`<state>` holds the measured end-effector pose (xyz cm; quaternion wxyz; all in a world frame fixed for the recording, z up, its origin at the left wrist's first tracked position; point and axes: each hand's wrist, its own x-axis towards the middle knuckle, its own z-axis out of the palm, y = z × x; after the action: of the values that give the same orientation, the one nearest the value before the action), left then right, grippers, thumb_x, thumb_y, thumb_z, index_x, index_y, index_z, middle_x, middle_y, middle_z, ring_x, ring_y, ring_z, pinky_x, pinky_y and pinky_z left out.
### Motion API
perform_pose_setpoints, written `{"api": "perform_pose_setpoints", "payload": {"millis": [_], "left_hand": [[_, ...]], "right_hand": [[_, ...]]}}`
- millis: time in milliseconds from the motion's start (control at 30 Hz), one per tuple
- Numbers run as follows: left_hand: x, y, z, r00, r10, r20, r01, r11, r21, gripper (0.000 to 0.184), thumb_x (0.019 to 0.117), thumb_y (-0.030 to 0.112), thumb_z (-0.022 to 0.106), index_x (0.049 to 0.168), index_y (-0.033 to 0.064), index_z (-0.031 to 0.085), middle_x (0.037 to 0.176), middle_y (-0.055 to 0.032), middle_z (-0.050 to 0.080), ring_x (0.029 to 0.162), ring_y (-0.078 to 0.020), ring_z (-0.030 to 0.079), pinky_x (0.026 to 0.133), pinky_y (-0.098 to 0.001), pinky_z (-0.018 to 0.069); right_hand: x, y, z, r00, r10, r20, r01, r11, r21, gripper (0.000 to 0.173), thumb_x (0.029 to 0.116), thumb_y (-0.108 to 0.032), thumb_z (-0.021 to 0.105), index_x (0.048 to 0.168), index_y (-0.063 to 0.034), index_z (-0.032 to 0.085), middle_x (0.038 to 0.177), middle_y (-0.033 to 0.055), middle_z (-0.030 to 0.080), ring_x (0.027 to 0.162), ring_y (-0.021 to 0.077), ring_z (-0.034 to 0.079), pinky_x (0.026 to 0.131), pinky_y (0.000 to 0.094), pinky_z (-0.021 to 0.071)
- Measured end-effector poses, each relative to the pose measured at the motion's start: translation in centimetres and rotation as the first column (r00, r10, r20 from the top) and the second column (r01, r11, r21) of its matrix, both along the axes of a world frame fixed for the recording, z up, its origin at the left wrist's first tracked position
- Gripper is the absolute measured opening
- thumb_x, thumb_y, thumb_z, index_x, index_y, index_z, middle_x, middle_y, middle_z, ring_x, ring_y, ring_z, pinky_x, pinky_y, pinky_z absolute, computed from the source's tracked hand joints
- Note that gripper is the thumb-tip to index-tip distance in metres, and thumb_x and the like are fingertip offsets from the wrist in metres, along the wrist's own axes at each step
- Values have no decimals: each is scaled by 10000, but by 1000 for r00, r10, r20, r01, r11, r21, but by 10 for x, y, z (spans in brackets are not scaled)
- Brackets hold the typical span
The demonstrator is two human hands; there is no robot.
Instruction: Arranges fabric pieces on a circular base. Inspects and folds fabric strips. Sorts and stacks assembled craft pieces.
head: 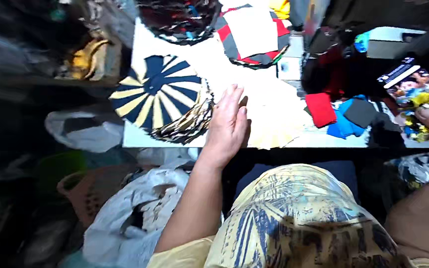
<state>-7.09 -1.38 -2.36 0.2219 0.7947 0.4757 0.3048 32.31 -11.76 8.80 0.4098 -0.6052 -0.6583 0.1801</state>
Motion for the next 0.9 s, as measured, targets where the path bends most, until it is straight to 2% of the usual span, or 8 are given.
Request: {"api": "perform_pose_setpoints", "payload": {"millis": [100,300,400,500,567,700,800,900], "left_hand": [[0,5,-4,995,-16,100,12,999,48,477,1085,211,395,1521,31,468,1599,-148,425,1495,-254,392,1226,-457,346],[3,6,-6,977,-27,211,-3,990,138,309,988,139,603,1249,-12,673,1461,-211,548,1378,-280,528,1135,-409,460],[4,7,-5,974,-52,220,25,992,122,197,966,154,645,1091,22,719,1455,-199,553,1400,-276,505,1137,-412,463],[4,8,-5,976,-70,206,48,993,109,177,952,187,682,1040,42,735,1455,-190,556,1416,-285,485,1147,-432,449],[4,9,-4,977,-83,197,64,993,100,194,957,217,697,1042,48,737,1458,-184,557,1424,-285,477,1160,-443,437],[6,10,-1,967,-102,232,81,992,97,253,964,230,689,1124,35,719,1480,-198,529,1405,-289,494,1149,-452,443],[6,8,3,973,-122,197,109,991,72,267,960,256,699,1154,73,723,1522,-176,490,1444,-291,441,1178,-481,395],[6,7,6,983,-139,120,131,989,72,224,960,280,701,1089,104,750,1530,-159,502,1499,-323,369,1219,-527,325]], "right_hand": [[-55,54,-12,964,253,82,-259,963,70,229,955,-152,655,1142,-30,706,1120,57,682,1058,75,635,944,252,537],[-152,113,-46,869,456,192,-452,889,-65,183,945,-100,644,1101,-48,727,1000,99,636,916,164,629,797,298,544],[-166,120,-53,789,545,284,-507,839,-200,325,964,-202,674,1274,-105,685,1092,112,657,995,257,656,859,465,556],[-161,119,-48,768,571,289,-516,820,-248,507,913,-223,726,1400,-129,622,1211,112,645,1055,265,646,864,493,551],[-150,118,-43,798,554,237,-508,830,-229,466,915,-201,733,1360,-100,637,1205,111,635,973,214,659,794,401,593],[-141,112,-44,843,502,192,-486,865,-126,221,964,-156,676,1147,-44,730,1049,103,653,868,140,650,756,269,573],[-149,106,-54,829,518,211,-509,855,-100,169,957,-105,681,1091,-24,746,1022,123,660,897,172,665,789,293,585],[-156,103,-65,809,527,261,-524,847,-85,129,951,-57,659,1030,-21,755,977,123,646,876,209,647,766,336,562]]}}
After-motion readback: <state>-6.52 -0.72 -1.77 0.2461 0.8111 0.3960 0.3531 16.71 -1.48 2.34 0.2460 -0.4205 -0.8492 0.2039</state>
